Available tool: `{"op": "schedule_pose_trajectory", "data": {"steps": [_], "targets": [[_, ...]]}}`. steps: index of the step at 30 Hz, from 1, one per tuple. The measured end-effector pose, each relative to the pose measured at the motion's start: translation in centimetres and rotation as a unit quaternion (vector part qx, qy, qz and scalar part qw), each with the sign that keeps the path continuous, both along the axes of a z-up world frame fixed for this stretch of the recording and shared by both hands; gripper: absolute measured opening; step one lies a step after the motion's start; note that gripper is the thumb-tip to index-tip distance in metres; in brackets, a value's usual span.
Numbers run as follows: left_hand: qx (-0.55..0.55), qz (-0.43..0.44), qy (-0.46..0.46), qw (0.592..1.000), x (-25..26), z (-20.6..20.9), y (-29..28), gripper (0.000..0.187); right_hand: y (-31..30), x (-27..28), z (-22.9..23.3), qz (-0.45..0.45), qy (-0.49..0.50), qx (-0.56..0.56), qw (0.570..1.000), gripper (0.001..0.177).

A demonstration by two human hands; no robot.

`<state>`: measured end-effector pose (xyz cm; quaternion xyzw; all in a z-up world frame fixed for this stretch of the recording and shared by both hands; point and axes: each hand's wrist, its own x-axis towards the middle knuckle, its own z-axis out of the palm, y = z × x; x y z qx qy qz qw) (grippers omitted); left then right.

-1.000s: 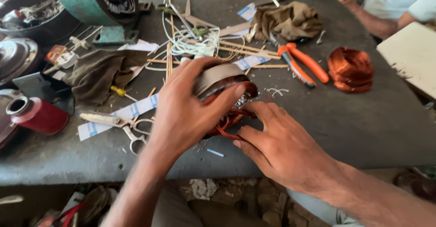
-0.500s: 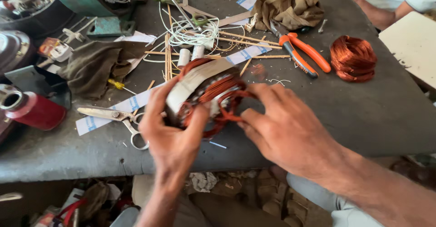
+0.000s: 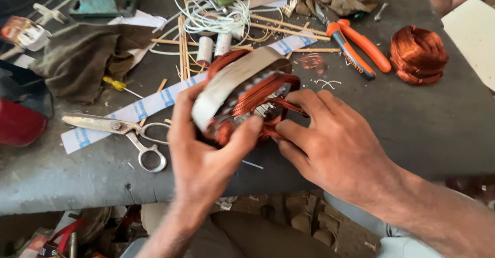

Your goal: The person winds copper wire around a laminated stator core, then cuts a strip of insulating tape and uses pliers and a wooden stick to tuck and secure the wire into the stator slots. The person continues winding and adjusting the coil throughout the clip.

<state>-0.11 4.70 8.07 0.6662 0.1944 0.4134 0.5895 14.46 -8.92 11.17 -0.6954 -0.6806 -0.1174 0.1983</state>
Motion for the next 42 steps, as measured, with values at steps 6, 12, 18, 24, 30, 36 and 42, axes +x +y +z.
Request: {"op": "schedule_pose_trajectory", "data": {"steps": [6,12,18,24,30,36,42], "targets": [[0.147,-0.095,0.06,0.983,-3.4,0.0,3.0,0.062,1.0,-0.7,-0.5,-0.001,-0.025,-0.019,1.0,0.028],[0.126,-0.048,0.164,0.977,-4.1,-0.1,3.0,0.05,1.8,-0.9,-0.5,-0.016,-0.069,-0.031,0.997,0.026],[0.047,-0.126,0.157,0.978,-1.3,0.9,8.8,0.044,2.4,-1.0,-1.1,-0.023,-0.07,-0.023,0.997,0.023],[0.188,-0.352,0.343,0.851,3.3,1.2,13.5,0.045,2.5,-1.5,-1.0,-0.031,-0.063,-0.002,0.998,0.026],[0.328,-0.424,0.276,0.798,6.6,0.2,15.3,0.043,2.1,-1.1,-1.9,-0.046,-0.054,-0.003,0.997,0.026],[0.087,-0.552,0.293,0.776,7.8,-1.7,16.2,0.031,1.4,-1.4,-0.7,-0.048,0.008,0.002,0.999,0.037],[0.044,-0.541,0.371,0.754,6.5,-1.0,17.2,0.039,1.9,-0.6,-1.5,-0.039,0.042,-0.007,0.998,0.043]]}}
